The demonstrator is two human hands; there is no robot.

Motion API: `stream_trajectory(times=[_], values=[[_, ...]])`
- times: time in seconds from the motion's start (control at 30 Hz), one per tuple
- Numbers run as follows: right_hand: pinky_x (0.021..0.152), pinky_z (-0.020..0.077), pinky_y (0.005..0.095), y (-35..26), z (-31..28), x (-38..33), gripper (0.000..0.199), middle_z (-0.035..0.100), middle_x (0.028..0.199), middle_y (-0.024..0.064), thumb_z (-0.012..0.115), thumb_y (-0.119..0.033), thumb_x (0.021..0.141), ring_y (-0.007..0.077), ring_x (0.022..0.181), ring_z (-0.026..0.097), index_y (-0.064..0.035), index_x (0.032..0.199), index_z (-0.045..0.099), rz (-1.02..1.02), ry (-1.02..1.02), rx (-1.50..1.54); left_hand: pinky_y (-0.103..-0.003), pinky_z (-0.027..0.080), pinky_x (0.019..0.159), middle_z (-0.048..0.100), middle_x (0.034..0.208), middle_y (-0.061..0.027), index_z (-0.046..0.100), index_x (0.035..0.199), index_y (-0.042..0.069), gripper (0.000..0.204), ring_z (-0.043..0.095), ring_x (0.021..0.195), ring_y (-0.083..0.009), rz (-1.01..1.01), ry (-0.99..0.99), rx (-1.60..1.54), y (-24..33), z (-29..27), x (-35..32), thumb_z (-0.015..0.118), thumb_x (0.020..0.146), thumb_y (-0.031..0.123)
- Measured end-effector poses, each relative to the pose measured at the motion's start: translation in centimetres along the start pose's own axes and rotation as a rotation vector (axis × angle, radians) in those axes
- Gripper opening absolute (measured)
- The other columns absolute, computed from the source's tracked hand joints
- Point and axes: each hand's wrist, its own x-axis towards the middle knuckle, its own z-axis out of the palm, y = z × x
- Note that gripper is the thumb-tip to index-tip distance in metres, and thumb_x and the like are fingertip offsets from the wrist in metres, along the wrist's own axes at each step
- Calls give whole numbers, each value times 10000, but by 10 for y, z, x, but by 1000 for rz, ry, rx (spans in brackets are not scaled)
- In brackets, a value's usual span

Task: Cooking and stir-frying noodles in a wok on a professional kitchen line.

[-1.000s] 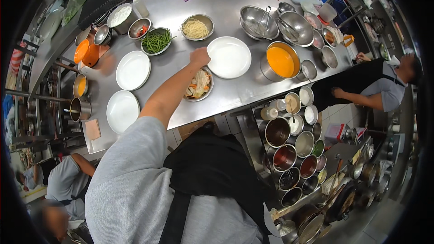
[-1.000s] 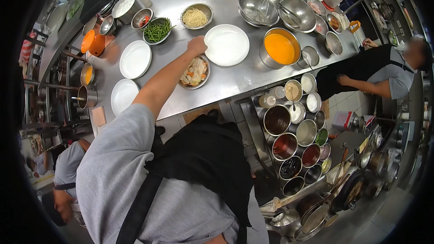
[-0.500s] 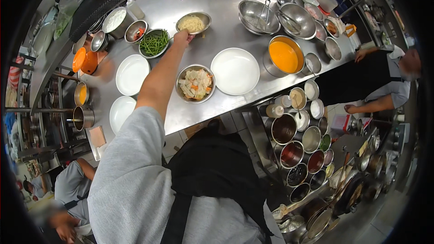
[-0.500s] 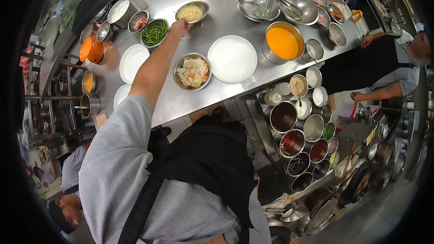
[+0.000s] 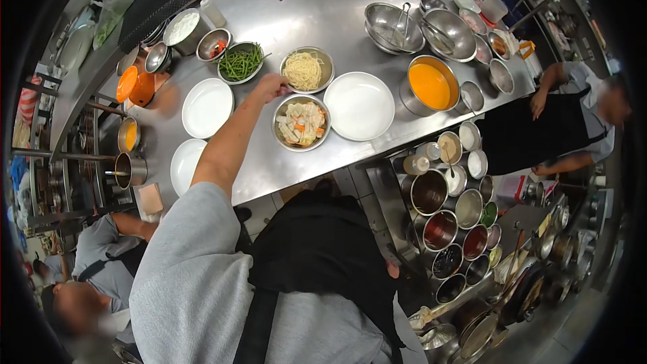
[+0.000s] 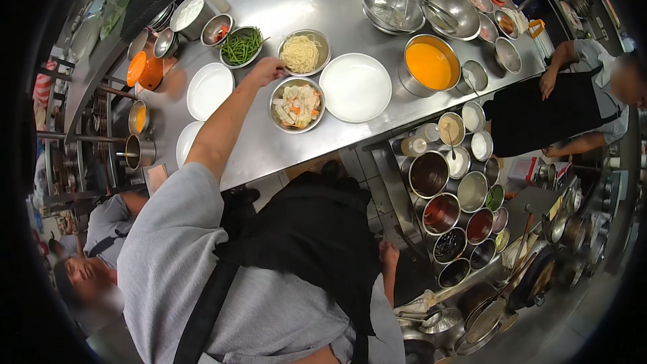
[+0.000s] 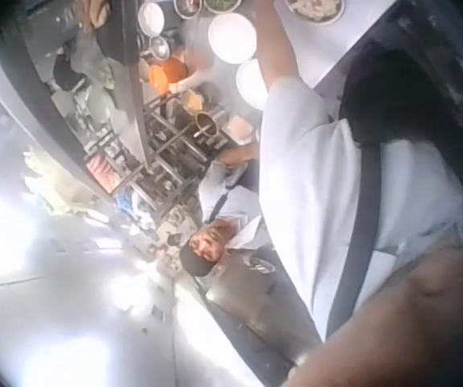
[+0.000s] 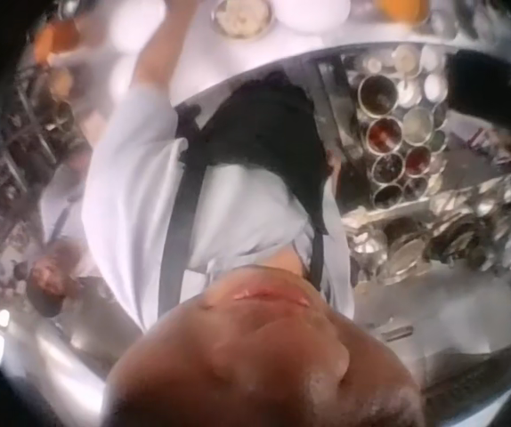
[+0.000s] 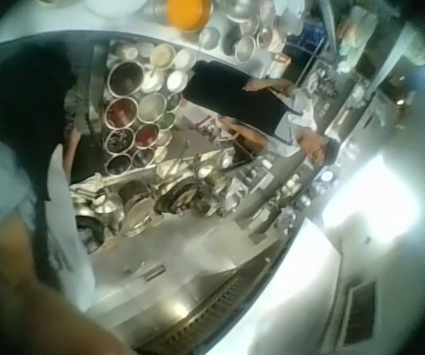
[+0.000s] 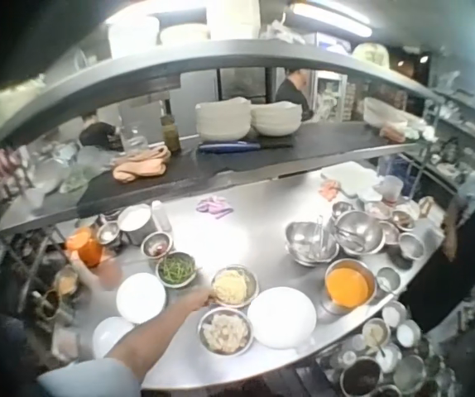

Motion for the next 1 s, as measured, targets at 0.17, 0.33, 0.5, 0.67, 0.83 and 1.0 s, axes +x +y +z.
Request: stream_trajectory(times=[0.17, 0.33, 0.5, 0.67, 0.83, 1.0], values=[[553, 495, 285, -118, 96, -86, 103, 627, 810, 81, 543, -130, 923, 168, 638, 605, -60, 982, 590, -125, 84, -118, -357, 541, 705, 686, 944, -162, 611, 1069, -27, 384, 684, 856, -229, 532, 618, 892, 4, -21, -27, 659, 859, 290], [561, 502, 289, -50, -9, -40, 90, 627, 814, 78, 578, -127, 915, 175, 649, 609, -58, 968, 599, -156, -32, -116, -340, 518, 777, 675, 1007, -81, 604, 1163, 82, 394, 636, 857, -172, 368, -272, 538, 51, 100, -212, 636, 882, 356], [546, 485, 285, 50, -29, 20, 95, 615, 781, 58, 621, -150, 900, 165, 627, 591, -55, 911, 627, -357, -141, -199, -309, 474, 827, 601, 1071, -62, 611, 1174, 61, 396, 573, 964, -161, 393, -1566, 590, 22, 193, -426, 679, 886, 324], [507, 471, 319, 28, 16, -76, 240, 603, 647, 89, 625, -243, 892, 180, 540, 576, -6, 860, 645, -149, 139, -250, -313, 464, 662, 623, 804, -77, 652, 823, 11, 86, 608, 756, -201, 540, -1347, 619, -1, 230, -495, 700, 829, 82], [494, 512, 385, 33, 13, -102, 302, 643, 685, 141, 647, -281, 839, 250, 529, 627, 6, 932, 666, -172, 319, -323, -251, 416, 664, 574, 746, -67, 621, 777, -25, 114, 549, 721, -154, 545, -1032, 532, -11, 244, -556, 725, 746, 10], [541, 545, 403, 55, 6, -139, 329, 671, 843, 195, 647, -322, 806, 307, 657, 678, -26, 946, 682, -144, 472, -177, -249, 403, 662, 556, 733, -48, 606, 784, -20, 151, 517, 712, -139, 561, -1318, 648, -46, 311, -575, 745, 763, 36]])
